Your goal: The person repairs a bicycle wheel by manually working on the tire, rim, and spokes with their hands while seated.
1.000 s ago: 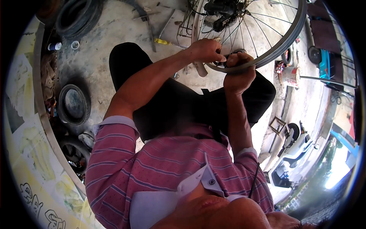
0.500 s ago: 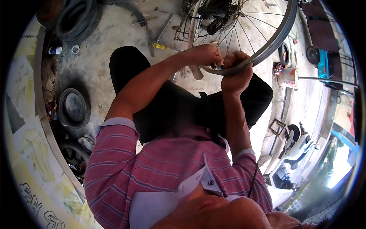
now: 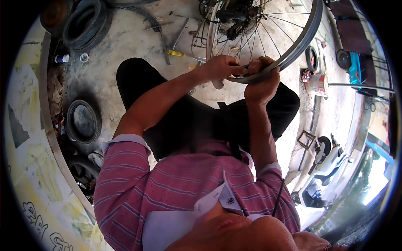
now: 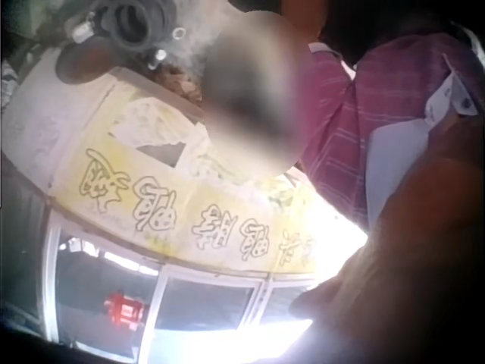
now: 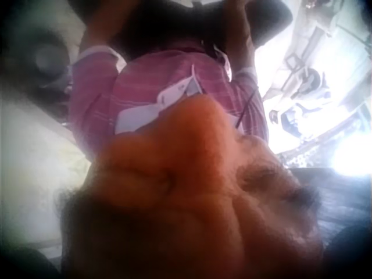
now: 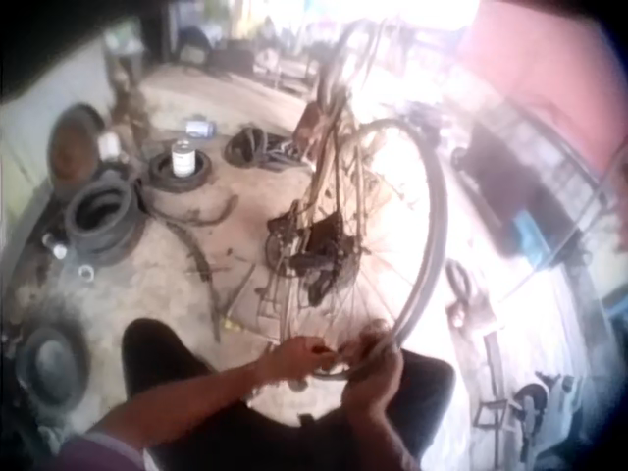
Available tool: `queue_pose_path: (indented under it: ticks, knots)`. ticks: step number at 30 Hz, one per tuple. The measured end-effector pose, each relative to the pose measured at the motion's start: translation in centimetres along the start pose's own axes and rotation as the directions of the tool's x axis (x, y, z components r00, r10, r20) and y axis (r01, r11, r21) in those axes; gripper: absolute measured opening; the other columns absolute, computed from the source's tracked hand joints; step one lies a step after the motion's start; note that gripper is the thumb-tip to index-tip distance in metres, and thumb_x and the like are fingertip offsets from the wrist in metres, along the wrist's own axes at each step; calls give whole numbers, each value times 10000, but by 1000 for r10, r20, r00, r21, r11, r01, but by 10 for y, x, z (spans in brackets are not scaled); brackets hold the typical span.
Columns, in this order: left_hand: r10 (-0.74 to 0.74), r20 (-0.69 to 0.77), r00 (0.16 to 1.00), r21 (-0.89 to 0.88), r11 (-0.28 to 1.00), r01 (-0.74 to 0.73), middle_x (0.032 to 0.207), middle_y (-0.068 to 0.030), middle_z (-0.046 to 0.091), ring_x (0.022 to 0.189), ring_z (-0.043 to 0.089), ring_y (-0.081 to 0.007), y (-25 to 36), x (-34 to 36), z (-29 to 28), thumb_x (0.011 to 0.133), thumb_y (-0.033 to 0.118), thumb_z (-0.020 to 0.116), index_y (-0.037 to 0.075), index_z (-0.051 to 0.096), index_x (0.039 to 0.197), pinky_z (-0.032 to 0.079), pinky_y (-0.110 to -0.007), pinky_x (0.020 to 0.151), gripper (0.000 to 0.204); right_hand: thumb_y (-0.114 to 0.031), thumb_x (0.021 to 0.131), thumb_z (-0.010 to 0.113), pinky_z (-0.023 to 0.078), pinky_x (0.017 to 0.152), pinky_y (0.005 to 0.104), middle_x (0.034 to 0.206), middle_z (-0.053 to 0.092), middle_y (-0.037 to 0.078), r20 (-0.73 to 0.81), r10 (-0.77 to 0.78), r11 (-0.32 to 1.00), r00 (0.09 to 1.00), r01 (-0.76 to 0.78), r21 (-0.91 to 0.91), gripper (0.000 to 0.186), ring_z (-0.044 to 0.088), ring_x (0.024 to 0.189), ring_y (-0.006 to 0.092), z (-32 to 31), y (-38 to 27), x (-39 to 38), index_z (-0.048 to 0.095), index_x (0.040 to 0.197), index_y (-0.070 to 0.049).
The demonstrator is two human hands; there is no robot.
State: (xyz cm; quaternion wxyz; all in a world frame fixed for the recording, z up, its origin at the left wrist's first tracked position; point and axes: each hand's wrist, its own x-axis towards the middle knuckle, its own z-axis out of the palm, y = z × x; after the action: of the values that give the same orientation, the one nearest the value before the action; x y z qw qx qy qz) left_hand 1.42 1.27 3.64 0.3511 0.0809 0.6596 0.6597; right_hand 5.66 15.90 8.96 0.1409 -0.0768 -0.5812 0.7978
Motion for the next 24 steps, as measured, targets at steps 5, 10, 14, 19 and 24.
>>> queue_pose_path:
  ticks: [5,10,14,19,24]
  knots:
    - [45,99,994,26,998,-48,715,-7,619,585,572,-74,-6,2,-14,940,386,721,21,683,958,437,-261,524,367,-411,1036,379,449,696,295,786,614,112,31,-8,1000,999,7,1,502,568,727,185,-5,8,-5,610,1066,34]
    - [-13,105,994,18,1000,11,779,-58,688,669,647,-138,-16,7,-19,927,334,691,10,707,973,504,-305,634,328,-403,1039,389,460,737,307,829,629,112,34,-39,998,999,41,-38,486,577,760,188,-5,16,-11,611,1084,26]
    - [156,-157,975,388,918,-84,822,-135,718,708,705,-264,-29,14,-6,830,457,739,20,732,936,529,-364,656,450,-371,1045,386,473,786,319,873,643,111,76,-39,999,996,39,5,460,591,804,190,-8,31,-22,610,1096,28]
    - [181,-157,971,378,919,-111,853,-140,729,818,716,-301,-48,21,-16,794,432,738,27,731,913,541,-411,731,423,-273,1043,416,473,941,343,1029,672,127,81,12,998,997,-8,-55,405,619,979,204,-16,34,-34,603,1196,53]
    - [286,-63,956,488,845,-220,832,-149,717,779,707,-267,-44,5,-22,853,296,709,16,699,961,531,-388,708,300,-123,1009,524,466,1001,355,1127,667,128,167,-35,992,985,55,-114,364,626,1052,202,-41,35,-41,563,1314,71]
